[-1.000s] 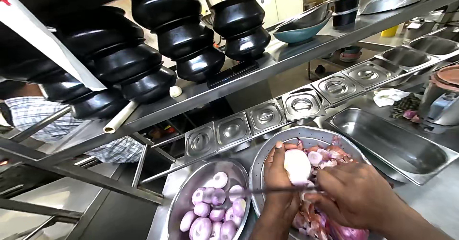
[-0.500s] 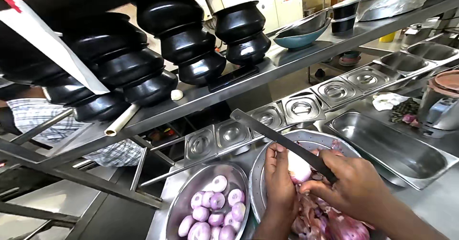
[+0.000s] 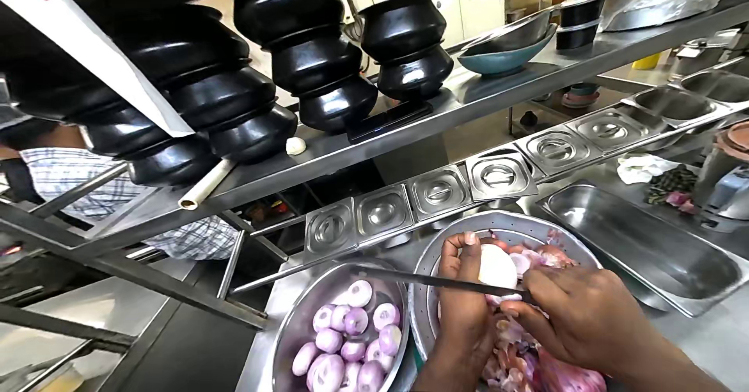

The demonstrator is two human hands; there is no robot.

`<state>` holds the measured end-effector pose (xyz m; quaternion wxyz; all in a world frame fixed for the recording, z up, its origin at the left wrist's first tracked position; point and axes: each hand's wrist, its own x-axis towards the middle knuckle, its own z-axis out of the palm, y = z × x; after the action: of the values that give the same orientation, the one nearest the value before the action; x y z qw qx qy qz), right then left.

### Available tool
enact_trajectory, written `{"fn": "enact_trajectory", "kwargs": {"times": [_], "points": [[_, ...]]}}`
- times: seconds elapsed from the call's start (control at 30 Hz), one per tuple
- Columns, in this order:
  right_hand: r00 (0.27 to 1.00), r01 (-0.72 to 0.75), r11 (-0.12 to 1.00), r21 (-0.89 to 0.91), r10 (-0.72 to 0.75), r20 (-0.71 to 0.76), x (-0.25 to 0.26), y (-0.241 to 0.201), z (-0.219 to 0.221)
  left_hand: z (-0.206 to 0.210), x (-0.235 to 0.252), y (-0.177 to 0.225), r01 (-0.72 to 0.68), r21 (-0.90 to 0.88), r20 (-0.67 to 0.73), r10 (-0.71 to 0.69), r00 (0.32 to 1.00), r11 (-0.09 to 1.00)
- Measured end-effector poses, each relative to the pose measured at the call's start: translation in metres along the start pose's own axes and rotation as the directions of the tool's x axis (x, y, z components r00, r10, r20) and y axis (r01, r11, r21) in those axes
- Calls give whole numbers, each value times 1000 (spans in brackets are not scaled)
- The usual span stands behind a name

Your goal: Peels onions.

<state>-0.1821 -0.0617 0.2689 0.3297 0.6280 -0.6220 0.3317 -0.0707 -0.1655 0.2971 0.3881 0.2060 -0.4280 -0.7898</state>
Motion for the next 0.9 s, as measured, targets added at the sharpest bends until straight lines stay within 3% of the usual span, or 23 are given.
{"fn": "enact_trajectory", "kwargs": {"times": [0.17,0.27,0.37,0.43,0.6,0.9], "points": [[994,95,995,7,-95,54,-8,-15,3,-3,17,-1,199,-243,-114,-232,966,949],[991,-126,990,63,124,42,-11,-7,6,-17,21,-1,259,-308,28,-264,964,915],[929,-363,931,45,357,100,-2,6,2,-18,20,2,332,-351,104,-315,943,876],[900,-421,907,19,414,138,4,7,0,-20,20,-1,375,-397,188,-326,927,837],[902,-416,902,112,394,175,12,-5,2,-15,16,-6,432,-409,243,-360,901,804],[918,-393,900,187,376,124,12,-10,5,-9,12,-6,390,-365,224,-327,918,845]]}}
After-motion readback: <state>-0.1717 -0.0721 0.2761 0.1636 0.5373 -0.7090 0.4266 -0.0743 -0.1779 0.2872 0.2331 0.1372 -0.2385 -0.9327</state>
